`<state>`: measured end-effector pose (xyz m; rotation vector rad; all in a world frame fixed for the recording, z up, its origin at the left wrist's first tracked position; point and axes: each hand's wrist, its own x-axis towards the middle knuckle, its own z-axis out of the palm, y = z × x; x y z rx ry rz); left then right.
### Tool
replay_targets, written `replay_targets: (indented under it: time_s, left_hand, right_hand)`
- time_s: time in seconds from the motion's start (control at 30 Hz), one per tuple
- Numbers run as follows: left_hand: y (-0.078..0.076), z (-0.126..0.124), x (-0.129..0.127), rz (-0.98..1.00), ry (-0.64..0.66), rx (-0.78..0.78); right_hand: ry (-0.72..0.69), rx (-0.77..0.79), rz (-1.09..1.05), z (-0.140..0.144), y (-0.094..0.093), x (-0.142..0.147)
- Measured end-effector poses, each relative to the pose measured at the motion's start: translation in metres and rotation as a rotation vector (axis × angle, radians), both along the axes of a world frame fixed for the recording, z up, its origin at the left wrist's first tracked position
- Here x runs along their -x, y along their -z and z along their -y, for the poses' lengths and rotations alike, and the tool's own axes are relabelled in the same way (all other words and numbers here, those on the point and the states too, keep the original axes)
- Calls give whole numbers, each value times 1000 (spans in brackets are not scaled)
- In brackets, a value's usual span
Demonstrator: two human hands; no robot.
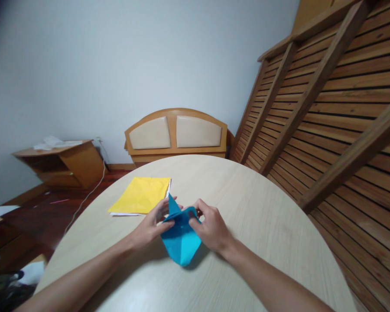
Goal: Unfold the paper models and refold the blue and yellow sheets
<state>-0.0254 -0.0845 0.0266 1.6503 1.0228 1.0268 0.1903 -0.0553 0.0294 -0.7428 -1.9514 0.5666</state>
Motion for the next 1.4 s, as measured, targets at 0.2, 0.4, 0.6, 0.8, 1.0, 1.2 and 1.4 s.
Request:
replay_targets:
  time_s: [0.2,0.4,0.6,0.8,1.0,1.2,1.4]
  left_hand:
    - [-2,-4,-5,30,-85,55]
    - [0,0,-6,-67,-156,-26]
    - [4,5,-5,-31,-48,-45]
    - [9,-2,-3,118,-81,-15]
    - [-2,-2,-8,360,-206,168]
    - [-4,-7,-4,524,-427,303]
    - [-9,-7,-6,423,-529,218]
  right_hand:
    - [3,-85,-89,-1,-1,0]
    - [-209,-170,123,4,1,4]
    - [-151,-78,147,6,3,5]
    - [-168,182,10,7,0,2]
    - [-141,431,-347,3,9,3]
    - [48,530,-590,-12,11,3]
    - [203,462,-463,-31,20,2]
